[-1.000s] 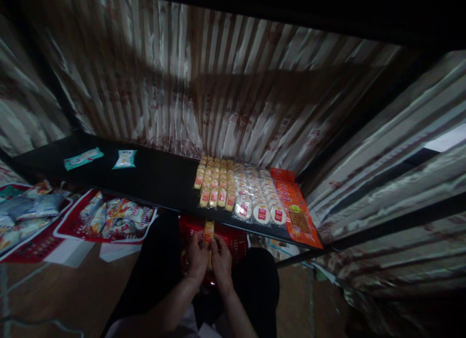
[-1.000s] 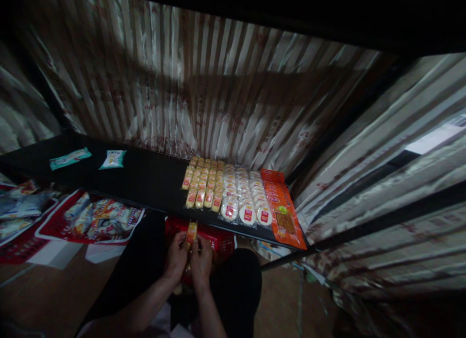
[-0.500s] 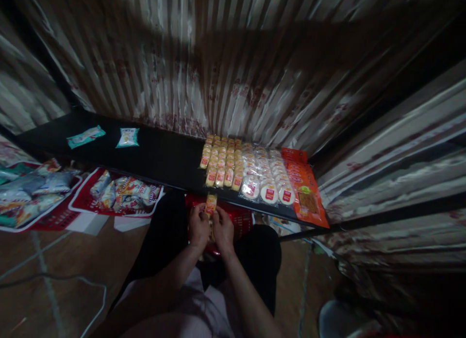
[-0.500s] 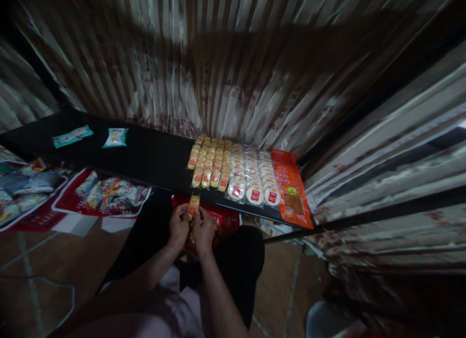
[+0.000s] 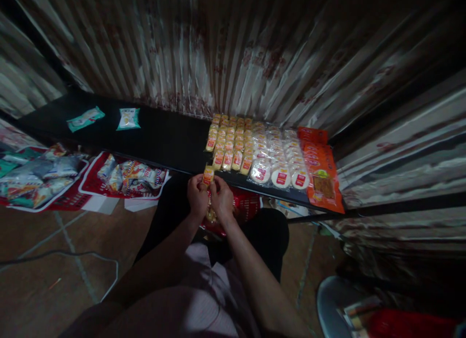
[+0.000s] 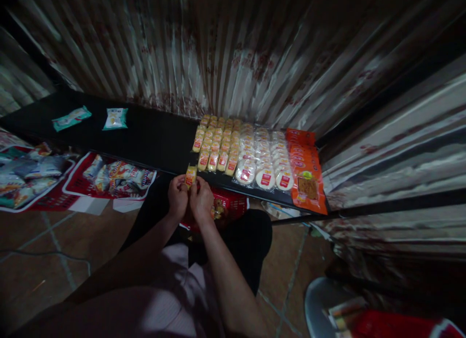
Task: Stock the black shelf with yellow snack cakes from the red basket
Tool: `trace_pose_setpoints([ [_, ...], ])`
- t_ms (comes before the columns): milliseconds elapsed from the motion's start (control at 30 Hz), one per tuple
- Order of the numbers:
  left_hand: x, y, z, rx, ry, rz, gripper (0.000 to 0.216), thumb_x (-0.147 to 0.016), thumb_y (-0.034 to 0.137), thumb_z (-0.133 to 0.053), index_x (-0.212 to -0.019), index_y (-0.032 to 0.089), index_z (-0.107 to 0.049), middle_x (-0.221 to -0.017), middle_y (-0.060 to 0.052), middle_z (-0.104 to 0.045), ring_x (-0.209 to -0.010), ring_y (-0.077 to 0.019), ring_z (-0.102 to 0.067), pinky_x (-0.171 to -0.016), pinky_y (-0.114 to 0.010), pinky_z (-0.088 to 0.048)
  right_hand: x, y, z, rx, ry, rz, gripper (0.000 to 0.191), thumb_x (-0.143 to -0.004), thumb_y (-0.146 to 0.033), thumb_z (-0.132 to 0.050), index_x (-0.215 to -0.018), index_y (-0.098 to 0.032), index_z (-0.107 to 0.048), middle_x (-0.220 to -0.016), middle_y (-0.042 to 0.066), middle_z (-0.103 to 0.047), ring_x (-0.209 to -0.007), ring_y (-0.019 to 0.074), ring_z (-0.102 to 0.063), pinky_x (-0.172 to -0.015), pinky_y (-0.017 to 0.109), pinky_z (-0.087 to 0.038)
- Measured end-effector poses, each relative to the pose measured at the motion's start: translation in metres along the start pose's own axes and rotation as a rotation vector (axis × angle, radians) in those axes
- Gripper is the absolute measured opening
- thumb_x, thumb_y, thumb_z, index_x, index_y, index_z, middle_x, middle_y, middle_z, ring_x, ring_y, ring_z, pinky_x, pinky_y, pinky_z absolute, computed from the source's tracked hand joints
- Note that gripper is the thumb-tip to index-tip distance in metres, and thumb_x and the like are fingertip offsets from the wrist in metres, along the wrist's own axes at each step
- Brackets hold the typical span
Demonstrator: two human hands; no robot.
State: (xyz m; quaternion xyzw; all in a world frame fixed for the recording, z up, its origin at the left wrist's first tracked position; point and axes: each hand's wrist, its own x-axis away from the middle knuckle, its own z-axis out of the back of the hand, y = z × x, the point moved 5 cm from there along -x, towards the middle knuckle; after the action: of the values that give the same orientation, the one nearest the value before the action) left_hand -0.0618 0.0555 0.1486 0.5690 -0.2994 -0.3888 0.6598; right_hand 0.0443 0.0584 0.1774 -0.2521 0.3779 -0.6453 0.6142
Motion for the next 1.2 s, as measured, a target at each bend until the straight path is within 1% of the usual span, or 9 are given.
trace_pose_setpoints([
  [100, -0.008, 0.002, 0.000, -0.022, 0.031, -0.022, 0.027, -0.074, 0.007, -0.045, -0.093, 0.018, -0.060, -0.097, -0.007, -0.061, -0.092, -0.0162, -0.058, -0.085, -0.031, -0.046, -0.007, -0.005, -0.004, 0.008, -0.001, 0.012, 0.030, -0.087, -0.028, -0.042, -0.110, -0.018, -0.060, -0.103, 0.008, -0.067, -0.091, 0.0192, -0.062, -0.083, 0.031, -0.045],
  [200, -0.015, 0.000, -0.001, -0.021, 0.053, -0.008, 0.026, -0.074, 0.008, -0.046, -0.094, 0.018, -0.059, -0.097, -0.006, -0.062, -0.092, -0.0160, -0.059, -0.084, -0.030, -0.047, -0.012, -0.008, -0.008, 0.007, -0.009, -0.003, 0.031, -0.086, -0.027, -0.044, -0.112, -0.018, -0.059, -0.105, 0.008, -0.067, -0.094, 0.0196, -0.062, -0.084, 0.031, -0.045],
  [433, -0.024, -0.005, 0.000, -0.049, 0.055, -0.013, 0.028, -0.073, 0.009, -0.044, -0.095, 0.018, -0.060, -0.098, -0.006, -0.063, -0.092, -0.0161, -0.059, -0.087, -0.031, -0.046, -0.017, -0.007, -0.019, -0.032, -0.040, -0.032, 0.031, -0.084, -0.022, -0.045, -0.112, -0.018, -0.058, -0.105, 0.007, -0.067, -0.094, 0.0185, -0.062, -0.084, 0.030, -0.045],
  [567, -0.030, -0.003, -0.001, -0.060, 0.039, -0.018, 0.029, -0.074, 0.010, -0.043, -0.095, 0.018, -0.061, -0.100, -0.006, -0.064, -0.095, -0.0172, -0.059, -0.088, -0.032, -0.046, -0.023, -0.005, -0.021, -0.031, -0.030, -0.044, 0.032, -0.083, -0.021, -0.045, -0.111, -0.019, -0.059, -0.105, 0.006, -0.066, -0.094, 0.0180, -0.061, -0.086, 0.031, -0.045],
  [667, -0.037, -0.001, -0.003, -0.069, 0.036, -0.029, 0.029, -0.074, 0.012, -0.043, -0.096, 0.018, -0.061, -0.101, -0.007, -0.065, -0.096, -0.0180, -0.059, -0.089, -0.033, -0.045, -0.029, -0.008, -0.022, -0.005, -0.013, -0.029, 0.031, -0.082, -0.022, -0.044, -0.110, -0.018, -0.060, -0.106, 0.008, -0.065, -0.097, 0.0198, -0.059, -0.088, 0.033, -0.044],
  [867, -0.054, -0.003, -0.008, -0.072, 0.056, -0.045, 0.025, -0.075, 0.016, -0.048, -0.095, 0.020, -0.062, -0.098, -0.005, -0.065, -0.093, -0.0172, -0.059, -0.089, -0.033, -0.045, -0.042, -0.013, -0.027, -0.016, 0.024, -0.021, 0.034, -0.084, -0.024, -0.043, -0.113, -0.017, -0.058, -0.110, 0.010, -0.062, -0.102, 0.0209, -0.057, -0.090, 0.036, -0.043],
  [967, -0.062, -0.006, -0.012, -0.067, 0.056, -0.034, 0.024, -0.076, 0.017, -0.049, -0.097, 0.019, -0.062, -0.097, -0.006, -0.065, -0.092, -0.0171, -0.059, -0.088, -0.033, -0.046, -0.047, -0.015, -0.030, -0.038, 0.009, -0.029, 0.034, -0.085, -0.026, -0.043, -0.115, -0.017, -0.057, -0.112, 0.010, -0.062, -0.103, 0.0210, -0.057, -0.092, 0.035, -0.042],
  [1067, -0.068, -0.008, -0.016, -0.077, 0.042, -0.029, 0.023, -0.077, 0.017, -0.049, -0.096, 0.018, -0.062, -0.096, -0.007, -0.066, -0.091, -0.0176, -0.060, -0.086, -0.033, -0.047, -0.051, -0.018, -0.032, -0.055, -0.033, -0.045, 0.035, -0.087, -0.025, -0.041, -0.117, -0.016, -0.056, -0.115, 0.011, -0.062, -0.105, 0.0215, -0.057, -0.093, 0.035, -0.042],
  [1200, -0.075, -0.008, -0.022, -0.091, 0.019, -0.053, 0.024, -0.077, 0.017, -0.049, -0.098, 0.018, -0.062, -0.097, -0.007, -0.065, -0.091, -0.0177, -0.060, -0.087, -0.034, -0.047, -0.055, -0.018, -0.033, -0.083, -0.063, -0.071, 0.037, -0.088, -0.026, -0.038, -0.120, -0.015, -0.054, -0.119, 0.011, -0.060, -0.109, 0.0219, -0.055, -0.095, 0.036, -0.040],
])
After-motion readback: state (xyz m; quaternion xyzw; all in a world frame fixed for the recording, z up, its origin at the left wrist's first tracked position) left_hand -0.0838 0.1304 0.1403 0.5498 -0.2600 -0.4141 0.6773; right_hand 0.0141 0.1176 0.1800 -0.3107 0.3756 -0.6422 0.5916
